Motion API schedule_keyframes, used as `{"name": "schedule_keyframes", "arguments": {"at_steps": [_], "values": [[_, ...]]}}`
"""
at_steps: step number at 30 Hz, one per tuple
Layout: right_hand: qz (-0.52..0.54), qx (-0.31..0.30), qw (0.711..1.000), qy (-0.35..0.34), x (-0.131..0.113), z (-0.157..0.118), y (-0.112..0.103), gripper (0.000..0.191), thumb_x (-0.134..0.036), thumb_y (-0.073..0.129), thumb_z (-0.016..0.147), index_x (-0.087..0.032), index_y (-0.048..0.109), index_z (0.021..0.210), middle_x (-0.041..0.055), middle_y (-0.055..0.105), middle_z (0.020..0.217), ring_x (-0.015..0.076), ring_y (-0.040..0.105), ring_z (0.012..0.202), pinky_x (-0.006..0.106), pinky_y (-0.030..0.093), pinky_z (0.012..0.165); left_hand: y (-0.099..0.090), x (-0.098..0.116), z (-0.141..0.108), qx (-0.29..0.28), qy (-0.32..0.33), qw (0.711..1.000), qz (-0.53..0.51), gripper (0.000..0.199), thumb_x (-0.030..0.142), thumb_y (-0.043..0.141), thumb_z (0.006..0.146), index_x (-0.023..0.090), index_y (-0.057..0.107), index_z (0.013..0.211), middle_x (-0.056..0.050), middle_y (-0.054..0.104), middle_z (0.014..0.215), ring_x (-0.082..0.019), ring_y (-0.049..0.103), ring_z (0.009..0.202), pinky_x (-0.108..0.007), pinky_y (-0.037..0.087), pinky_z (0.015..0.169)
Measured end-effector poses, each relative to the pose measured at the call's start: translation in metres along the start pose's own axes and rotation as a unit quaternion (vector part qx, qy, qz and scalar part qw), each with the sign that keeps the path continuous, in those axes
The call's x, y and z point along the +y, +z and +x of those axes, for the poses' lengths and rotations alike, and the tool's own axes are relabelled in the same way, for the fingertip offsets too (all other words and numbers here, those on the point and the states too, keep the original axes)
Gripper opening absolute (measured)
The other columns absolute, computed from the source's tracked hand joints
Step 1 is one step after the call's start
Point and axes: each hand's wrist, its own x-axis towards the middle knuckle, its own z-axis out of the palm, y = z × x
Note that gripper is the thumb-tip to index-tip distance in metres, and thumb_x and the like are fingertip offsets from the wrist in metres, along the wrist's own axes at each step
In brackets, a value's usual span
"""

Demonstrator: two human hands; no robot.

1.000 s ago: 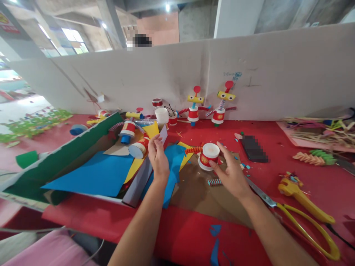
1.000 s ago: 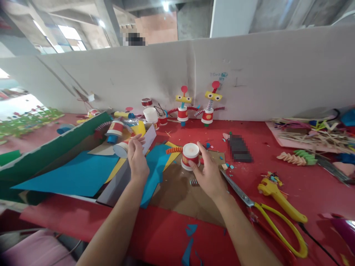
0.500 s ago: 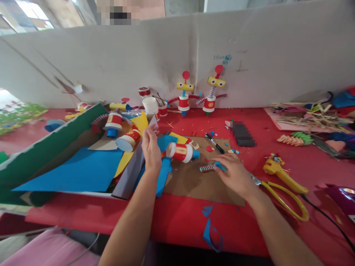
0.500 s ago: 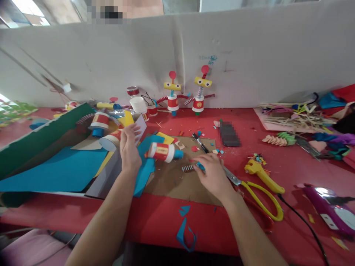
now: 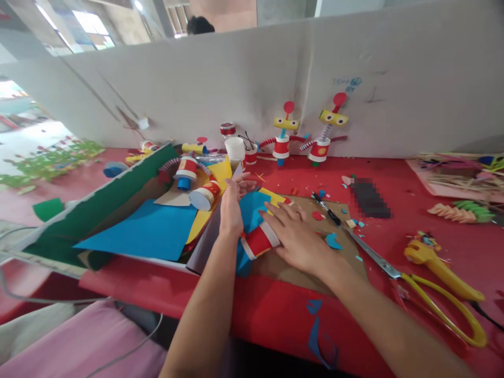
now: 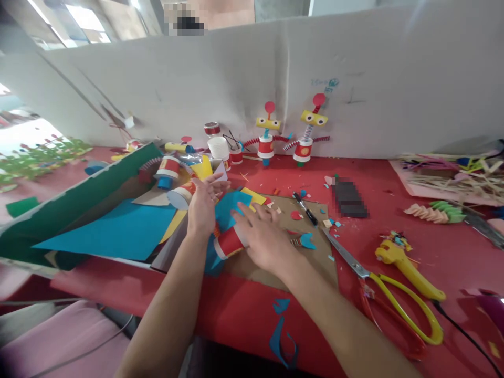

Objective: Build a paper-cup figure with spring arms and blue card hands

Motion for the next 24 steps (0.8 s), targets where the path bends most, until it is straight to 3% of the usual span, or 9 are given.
{"name": "schedule_keyframes", "arguments": {"at_steps": [3,6,9,11,13,18,22,24], "values": [[-0.013,-0.032,0.998,-0.05,-0.008,0.014,0.008,0.063,-0.007,0.059,0.075,-0.02,0.048,0.135,0.0132,0.048,0.144,0.0355,0.043,0.127,0.059,0.03,0.101,-0.002,-0.001,0.0,-0.002,-0.01,1.0,-0.021,0.068,0.07,0.024,0.089,0.02,0.065,0.109,-0.009,0.072,0.093,-0.022,0.066,0.094,-0.037,0.045,0.088],[0.017,-0.017,0.999,-0.043,-0.002,0.016,0.014,0.056,-0.009,0.057,0.076,-0.019,0.05,0.131,0.0146,0.054,0.137,0.0318,0.049,0.122,0.056,0.03,0.101,-0.003,0.005,-0.002,0.004,0.007,0.999,-0.04,0.065,0.069,0.026,0.089,0.022,0.066,0.107,-0.008,0.07,0.091,-0.02,0.065,0.09,-0.035,0.045,0.085],[0.106,0.024,0.994,0.026,0.018,0.01,0.013,0.055,-0.018,0.064,0.077,-0.021,0.049,0.13,0.0127,0.056,0.134,0.0319,0.049,0.123,0.055,0.033,0.101,-0.003,0.015,-0.006,0.065,0.109,0.99,-0.064,0.054,0.064,0.034,0.091,0.023,0.065,0.108,-0.006,0.068,0.095,-0.018,0.062,0.087,-0.033,0.045,0.084],[0.203,0.044,0.976,0.062,0.038,0.005,0.011,0.058,-0.028,0.069,0.076,-0.025,0.048,0.13,0.0106,0.057,0.132,0.0309,0.051,0.121,0.052,0.037,0.1,-0.002,0.021,-0.009,0.106,0.179,0.976,-0.06,0.046,0.059,0.038,0.092,0.024,0.063,0.11,-0.005,0.065,0.099,-0.016,0.059,0.088,-0.031,0.044,0.085],[0.302,0.05,0.95,0.067,0.059,-0.001,0.01,0.061,-0.034,0.071,0.075,-0.027,0.046,0.131,0.0097,0.055,0.134,0.0288,0.052,0.122,0.049,0.04,0.1,0.0,0.025,-0.012,0.112,0.201,0.973,-0.036,0.042,0.055,0.04,0.093,0.024,0.063,0.109,-0.005,0.064,0.098,-0.015,0.058,0.088,-0.029,0.044,0.084],[0.485,0.021,0.863,0.137,0.098,-0.011,0.015,0.056,-0.039,0.073,0.073,-0.026,0.051,0.124,0.0089,0.06,0.128,0.0264,0.057,0.117,0.048,0.043,0.1,0.011,0.022,-0.023,0.071,0.177,0.98,0.049,0.036,0.051,0.045,0.092,0.02,0.062,0.085,-0.001,0.057,0.076,-0.013,0.052,0.072,-0.025,0.042,0.069],[0.514,0.014,0.847,0.134,0.106,-0.014,0.02,0.057,-0.041,0.074,0.072,-0.024,0.053,0.123,0.01,0.061,0.128,0.0274,0.056,0.12,0.048,0.043,0.101,0.021,0.019,-0.038,-0.02,0.117,0.969,0.216,0.049,0.054,0.039,0.092,0.018,0.058,0.063,-0.001,0.053,0.059,-0.013,0.05,0.058,-0.025,0.037,0.058],[0.51,0.009,0.851,0.126,0.107,-0.015,0.02,0.06,-0.04,0.073,0.073,-0.024,0.051,0.127,0.0107,0.059,0.132,0.0282,0.053,0.124,0.049,0.043,0.102,0.026,0.017,-0.044,-0.094,0.042,0.924,0.369,0.053,0.061,0.045,0.086,0.018,0.059,0.058,-0.003,0.055,0.055,-0.016,0.054,0.057,-0.027,0.037,0.057]]}}
